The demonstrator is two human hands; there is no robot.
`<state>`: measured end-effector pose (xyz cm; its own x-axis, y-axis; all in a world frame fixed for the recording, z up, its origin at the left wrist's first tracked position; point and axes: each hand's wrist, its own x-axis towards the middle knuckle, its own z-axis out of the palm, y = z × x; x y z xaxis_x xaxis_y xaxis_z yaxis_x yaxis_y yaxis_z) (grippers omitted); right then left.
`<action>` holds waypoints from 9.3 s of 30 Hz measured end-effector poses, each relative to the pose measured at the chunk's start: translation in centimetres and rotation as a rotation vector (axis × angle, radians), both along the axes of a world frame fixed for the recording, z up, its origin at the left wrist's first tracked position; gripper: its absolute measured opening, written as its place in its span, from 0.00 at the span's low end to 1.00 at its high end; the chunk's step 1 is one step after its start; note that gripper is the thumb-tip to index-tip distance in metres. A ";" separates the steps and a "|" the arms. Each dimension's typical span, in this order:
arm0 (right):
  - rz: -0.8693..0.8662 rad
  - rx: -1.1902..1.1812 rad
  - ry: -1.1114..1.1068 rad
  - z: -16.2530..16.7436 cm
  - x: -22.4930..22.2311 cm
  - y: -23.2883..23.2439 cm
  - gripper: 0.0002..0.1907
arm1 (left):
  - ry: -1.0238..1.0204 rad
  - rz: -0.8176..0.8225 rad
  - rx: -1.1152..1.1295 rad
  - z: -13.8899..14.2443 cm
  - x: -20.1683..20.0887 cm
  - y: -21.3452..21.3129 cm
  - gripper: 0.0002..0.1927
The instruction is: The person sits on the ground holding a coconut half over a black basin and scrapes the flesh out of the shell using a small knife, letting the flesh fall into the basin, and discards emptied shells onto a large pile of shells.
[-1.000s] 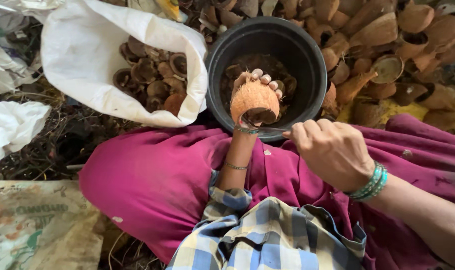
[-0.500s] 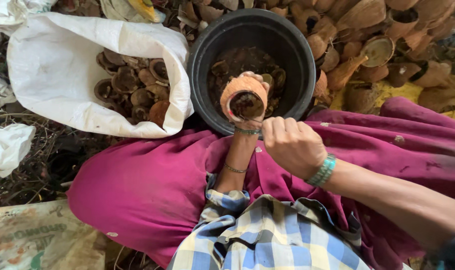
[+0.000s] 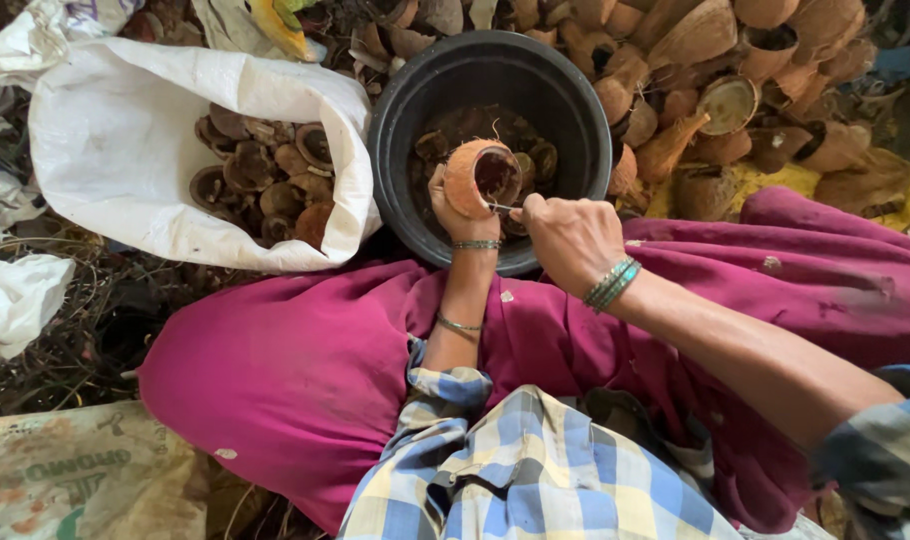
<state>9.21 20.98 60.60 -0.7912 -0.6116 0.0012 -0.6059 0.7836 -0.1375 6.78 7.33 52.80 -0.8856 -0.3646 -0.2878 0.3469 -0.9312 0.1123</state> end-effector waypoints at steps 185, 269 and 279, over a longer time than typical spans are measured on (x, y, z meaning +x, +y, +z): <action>-0.113 -0.032 -0.178 2.5 -2.4 0.6 0.11 | 0.289 -0.149 0.076 1.2 -2.4 -2.0 0.24; 0.203 0.029 0.130 4.7 -1.1 0.1 0.03 | 0.489 -0.305 0.117 -1.0 -2.5 -2.3 0.15; 0.095 0.141 0.161 3.6 0.3 -1.4 0.03 | 0.261 -0.241 -0.005 -1.8 -2.3 -1.8 0.19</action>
